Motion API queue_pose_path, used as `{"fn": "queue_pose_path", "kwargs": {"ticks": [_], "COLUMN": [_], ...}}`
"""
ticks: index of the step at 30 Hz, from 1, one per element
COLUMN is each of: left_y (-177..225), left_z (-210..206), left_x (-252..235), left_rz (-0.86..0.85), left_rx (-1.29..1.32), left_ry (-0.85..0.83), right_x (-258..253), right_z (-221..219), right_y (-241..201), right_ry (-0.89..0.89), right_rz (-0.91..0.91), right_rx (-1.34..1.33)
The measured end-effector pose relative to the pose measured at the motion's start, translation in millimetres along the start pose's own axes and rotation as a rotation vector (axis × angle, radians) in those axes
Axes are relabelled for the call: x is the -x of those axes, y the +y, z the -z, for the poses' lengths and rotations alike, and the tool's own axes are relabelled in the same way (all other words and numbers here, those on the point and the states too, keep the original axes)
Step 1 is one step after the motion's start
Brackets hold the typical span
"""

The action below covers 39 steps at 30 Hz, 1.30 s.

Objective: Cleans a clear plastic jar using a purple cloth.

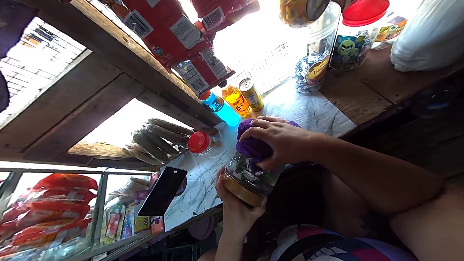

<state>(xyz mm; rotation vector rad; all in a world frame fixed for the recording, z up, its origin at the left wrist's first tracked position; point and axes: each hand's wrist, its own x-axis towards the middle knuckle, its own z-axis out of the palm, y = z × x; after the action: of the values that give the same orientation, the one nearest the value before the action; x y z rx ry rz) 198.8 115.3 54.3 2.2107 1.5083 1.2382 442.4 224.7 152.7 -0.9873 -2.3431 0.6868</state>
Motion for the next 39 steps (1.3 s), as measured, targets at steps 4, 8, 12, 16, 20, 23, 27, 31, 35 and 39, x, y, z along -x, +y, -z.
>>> {"fn": "queue_pose_path", "kwargs": {"ticks": [4,8,12,16,20,23,27,31,35,39], "left_y": [2.0,2.6,2.5,4.4,17.4,12.6,9.2,13.5,12.1,10.2], "left_z": [-0.2,-0.1,-0.7,-0.7,3.0,2.2,-2.4,-4.3,-5.4,-5.6], "left_x": [-0.1,-0.9,-1.3,-0.4,1.9,4.4,2.4,-5.7,-5.5,-4.4], "left_rz": [0.005,0.011,0.021,0.031,0.152,0.163,0.109,0.078,0.091,0.099], "left_rx": [-0.011,0.015,0.023,-0.011,0.0,-0.033,-0.057,0.031,0.079,0.093], "left_ry": [0.001,0.002,0.0,-0.009,-0.026,-0.059,-0.019,0.015,0.016,0.015], "right_x": [-4.0,-6.9,-5.0,5.7,19.7,16.2,8.8,0.3,-7.1,-11.8], "right_z": [-8.1,-13.9,-18.9,-37.3,-59.9,-57.0,-47.6,-41.1,-32.5,-28.0], "right_y": [-4.6,-2.0,-5.5,-27.9,-49.4,-46.1,-39.3,-27.0,-15.9,-9.1], "right_ry": [0.111,0.17,0.174,0.161,0.119,0.117,0.111,0.16,0.194,0.214], "right_rz": [-0.022,0.019,0.011,0.096,0.3,0.289,0.174,0.096,0.036,-0.037], "right_rx": [0.044,0.093,0.178,0.174,0.104,0.091,0.092,0.101,0.134,0.162]}}
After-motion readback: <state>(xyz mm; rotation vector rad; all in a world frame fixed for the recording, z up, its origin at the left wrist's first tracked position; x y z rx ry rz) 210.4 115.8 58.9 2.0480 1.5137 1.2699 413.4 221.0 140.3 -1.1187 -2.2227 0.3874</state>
